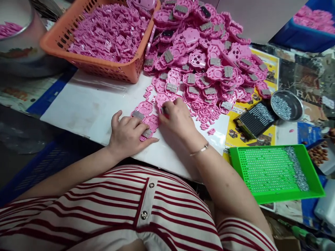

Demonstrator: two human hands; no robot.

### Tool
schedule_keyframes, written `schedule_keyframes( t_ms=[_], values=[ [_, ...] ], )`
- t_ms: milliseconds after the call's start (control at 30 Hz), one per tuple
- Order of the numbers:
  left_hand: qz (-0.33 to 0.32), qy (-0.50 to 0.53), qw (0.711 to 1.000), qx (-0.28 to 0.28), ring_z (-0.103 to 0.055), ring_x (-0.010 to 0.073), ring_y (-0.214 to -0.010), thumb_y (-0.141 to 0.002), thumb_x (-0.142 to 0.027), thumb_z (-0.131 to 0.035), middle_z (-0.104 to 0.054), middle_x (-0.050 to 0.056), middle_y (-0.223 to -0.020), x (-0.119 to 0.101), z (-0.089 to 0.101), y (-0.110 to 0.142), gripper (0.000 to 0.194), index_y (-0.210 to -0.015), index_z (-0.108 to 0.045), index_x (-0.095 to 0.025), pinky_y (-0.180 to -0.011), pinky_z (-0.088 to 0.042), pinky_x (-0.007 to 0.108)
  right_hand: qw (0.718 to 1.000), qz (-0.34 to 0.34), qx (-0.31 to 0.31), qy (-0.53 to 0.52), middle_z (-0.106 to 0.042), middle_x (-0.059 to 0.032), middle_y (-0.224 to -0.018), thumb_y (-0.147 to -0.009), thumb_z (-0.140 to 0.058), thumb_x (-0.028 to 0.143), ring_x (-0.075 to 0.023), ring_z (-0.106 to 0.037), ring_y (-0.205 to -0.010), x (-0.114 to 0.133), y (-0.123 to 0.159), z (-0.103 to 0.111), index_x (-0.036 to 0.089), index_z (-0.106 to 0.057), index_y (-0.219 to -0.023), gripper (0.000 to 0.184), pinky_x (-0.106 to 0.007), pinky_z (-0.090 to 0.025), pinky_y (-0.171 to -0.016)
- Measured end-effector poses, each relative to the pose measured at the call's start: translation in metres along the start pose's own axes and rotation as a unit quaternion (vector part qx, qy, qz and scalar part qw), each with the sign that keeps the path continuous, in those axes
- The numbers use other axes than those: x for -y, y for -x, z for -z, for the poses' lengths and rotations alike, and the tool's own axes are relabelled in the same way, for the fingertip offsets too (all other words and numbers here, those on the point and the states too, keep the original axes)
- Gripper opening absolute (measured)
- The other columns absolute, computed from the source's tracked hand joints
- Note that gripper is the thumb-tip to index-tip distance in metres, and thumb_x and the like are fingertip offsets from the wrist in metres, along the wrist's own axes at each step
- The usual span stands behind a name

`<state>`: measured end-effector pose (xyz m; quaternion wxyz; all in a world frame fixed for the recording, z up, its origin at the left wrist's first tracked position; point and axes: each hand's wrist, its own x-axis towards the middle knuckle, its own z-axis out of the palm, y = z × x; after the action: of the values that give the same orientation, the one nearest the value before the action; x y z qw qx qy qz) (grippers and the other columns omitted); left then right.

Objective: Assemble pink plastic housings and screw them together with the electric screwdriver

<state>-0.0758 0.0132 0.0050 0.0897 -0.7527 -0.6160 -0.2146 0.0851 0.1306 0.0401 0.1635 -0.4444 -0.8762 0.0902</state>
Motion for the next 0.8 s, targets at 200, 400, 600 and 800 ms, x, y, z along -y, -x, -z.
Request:
schedule_keyframes(
  t_ms=[200, 400, 600, 800],
  values=[
    [0.011, 0.102, 0.994, 0.030, -0.050, 0.0362, -0.127, -0.083, -0.079, -0.050, -0.058, 0.017, -0.137, 0.017, -0.002, -0.006, 0.073, -0.124, -0.064, -0.019, -0.118, -0.014, 0.066, 0.993, -0.015, 0.102, 0.057, -0.061, -0.0133, -0.092, -0.092, -0.054, 0.046, -0.0229, -0.054, -0.075, 0.013, 0.091, 0.035, 0.017, -0.067, -0.100, 0.032, -0.036, -0.044, -0.068],
    [0.030, 0.058, 0.996, 0.058, -0.058, 0.0350, -0.115, -0.092, -0.075, -0.032, -0.070, 0.015, -0.118, 0.041, 0.000, -0.005, 0.077, -0.137, -0.055, -0.017, -0.117, -0.007, 0.068, 0.995, 0.030, 0.029, 0.092, -0.062, -0.0200, -0.124, -0.098, -0.043, 0.029, -0.0309, -0.058, -0.107, -0.015, 0.067, 0.030, 0.014, -0.061, -0.126, 0.037, -0.044, -0.047, -0.088],
    [0.012, 0.051, 0.999, 0.011, -0.056, 0.0351, -0.119, -0.092, -0.074, -0.039, -0.067, 0.016, -0.125, 0.040, 0.009, 0.013, 0.073, -0.132, -0.060, -0.017, -0.119, -0.008, 0.067, 0.981, 0.079, 0.069, 0.160, -0.066, -0.0170, -0.117, -0.093, -0.041, 0.014, -0.0312, -0.056, -0.101, -0.035, 0.033, 0.018, 0.015, -0.064, -0.120, 0.036, -0.046, -0.044, -0.086],
    [-0.195, 0.152, 0.968, 0.052, -0.053, 0.0289, -0.128, -0.086, -0.068, -0.059, -0.065, 0.009, -0.133, -0.007, -0.002, 0.002, 0.066, -0.133, -0.061, -0.023, -0.123, -0.020, 0.054, 0.973, 0.088, 0.121, 0.174, -0.066, -0.0147, -0.098, -0.094, -0.045, 0.018, -0.0289, -0.053, -0.088, -0.022, 0.076, 0.036, 0.015, -0.067, -0.108, 0.026, -0.043, -0.046, -0.079]
  ],
)
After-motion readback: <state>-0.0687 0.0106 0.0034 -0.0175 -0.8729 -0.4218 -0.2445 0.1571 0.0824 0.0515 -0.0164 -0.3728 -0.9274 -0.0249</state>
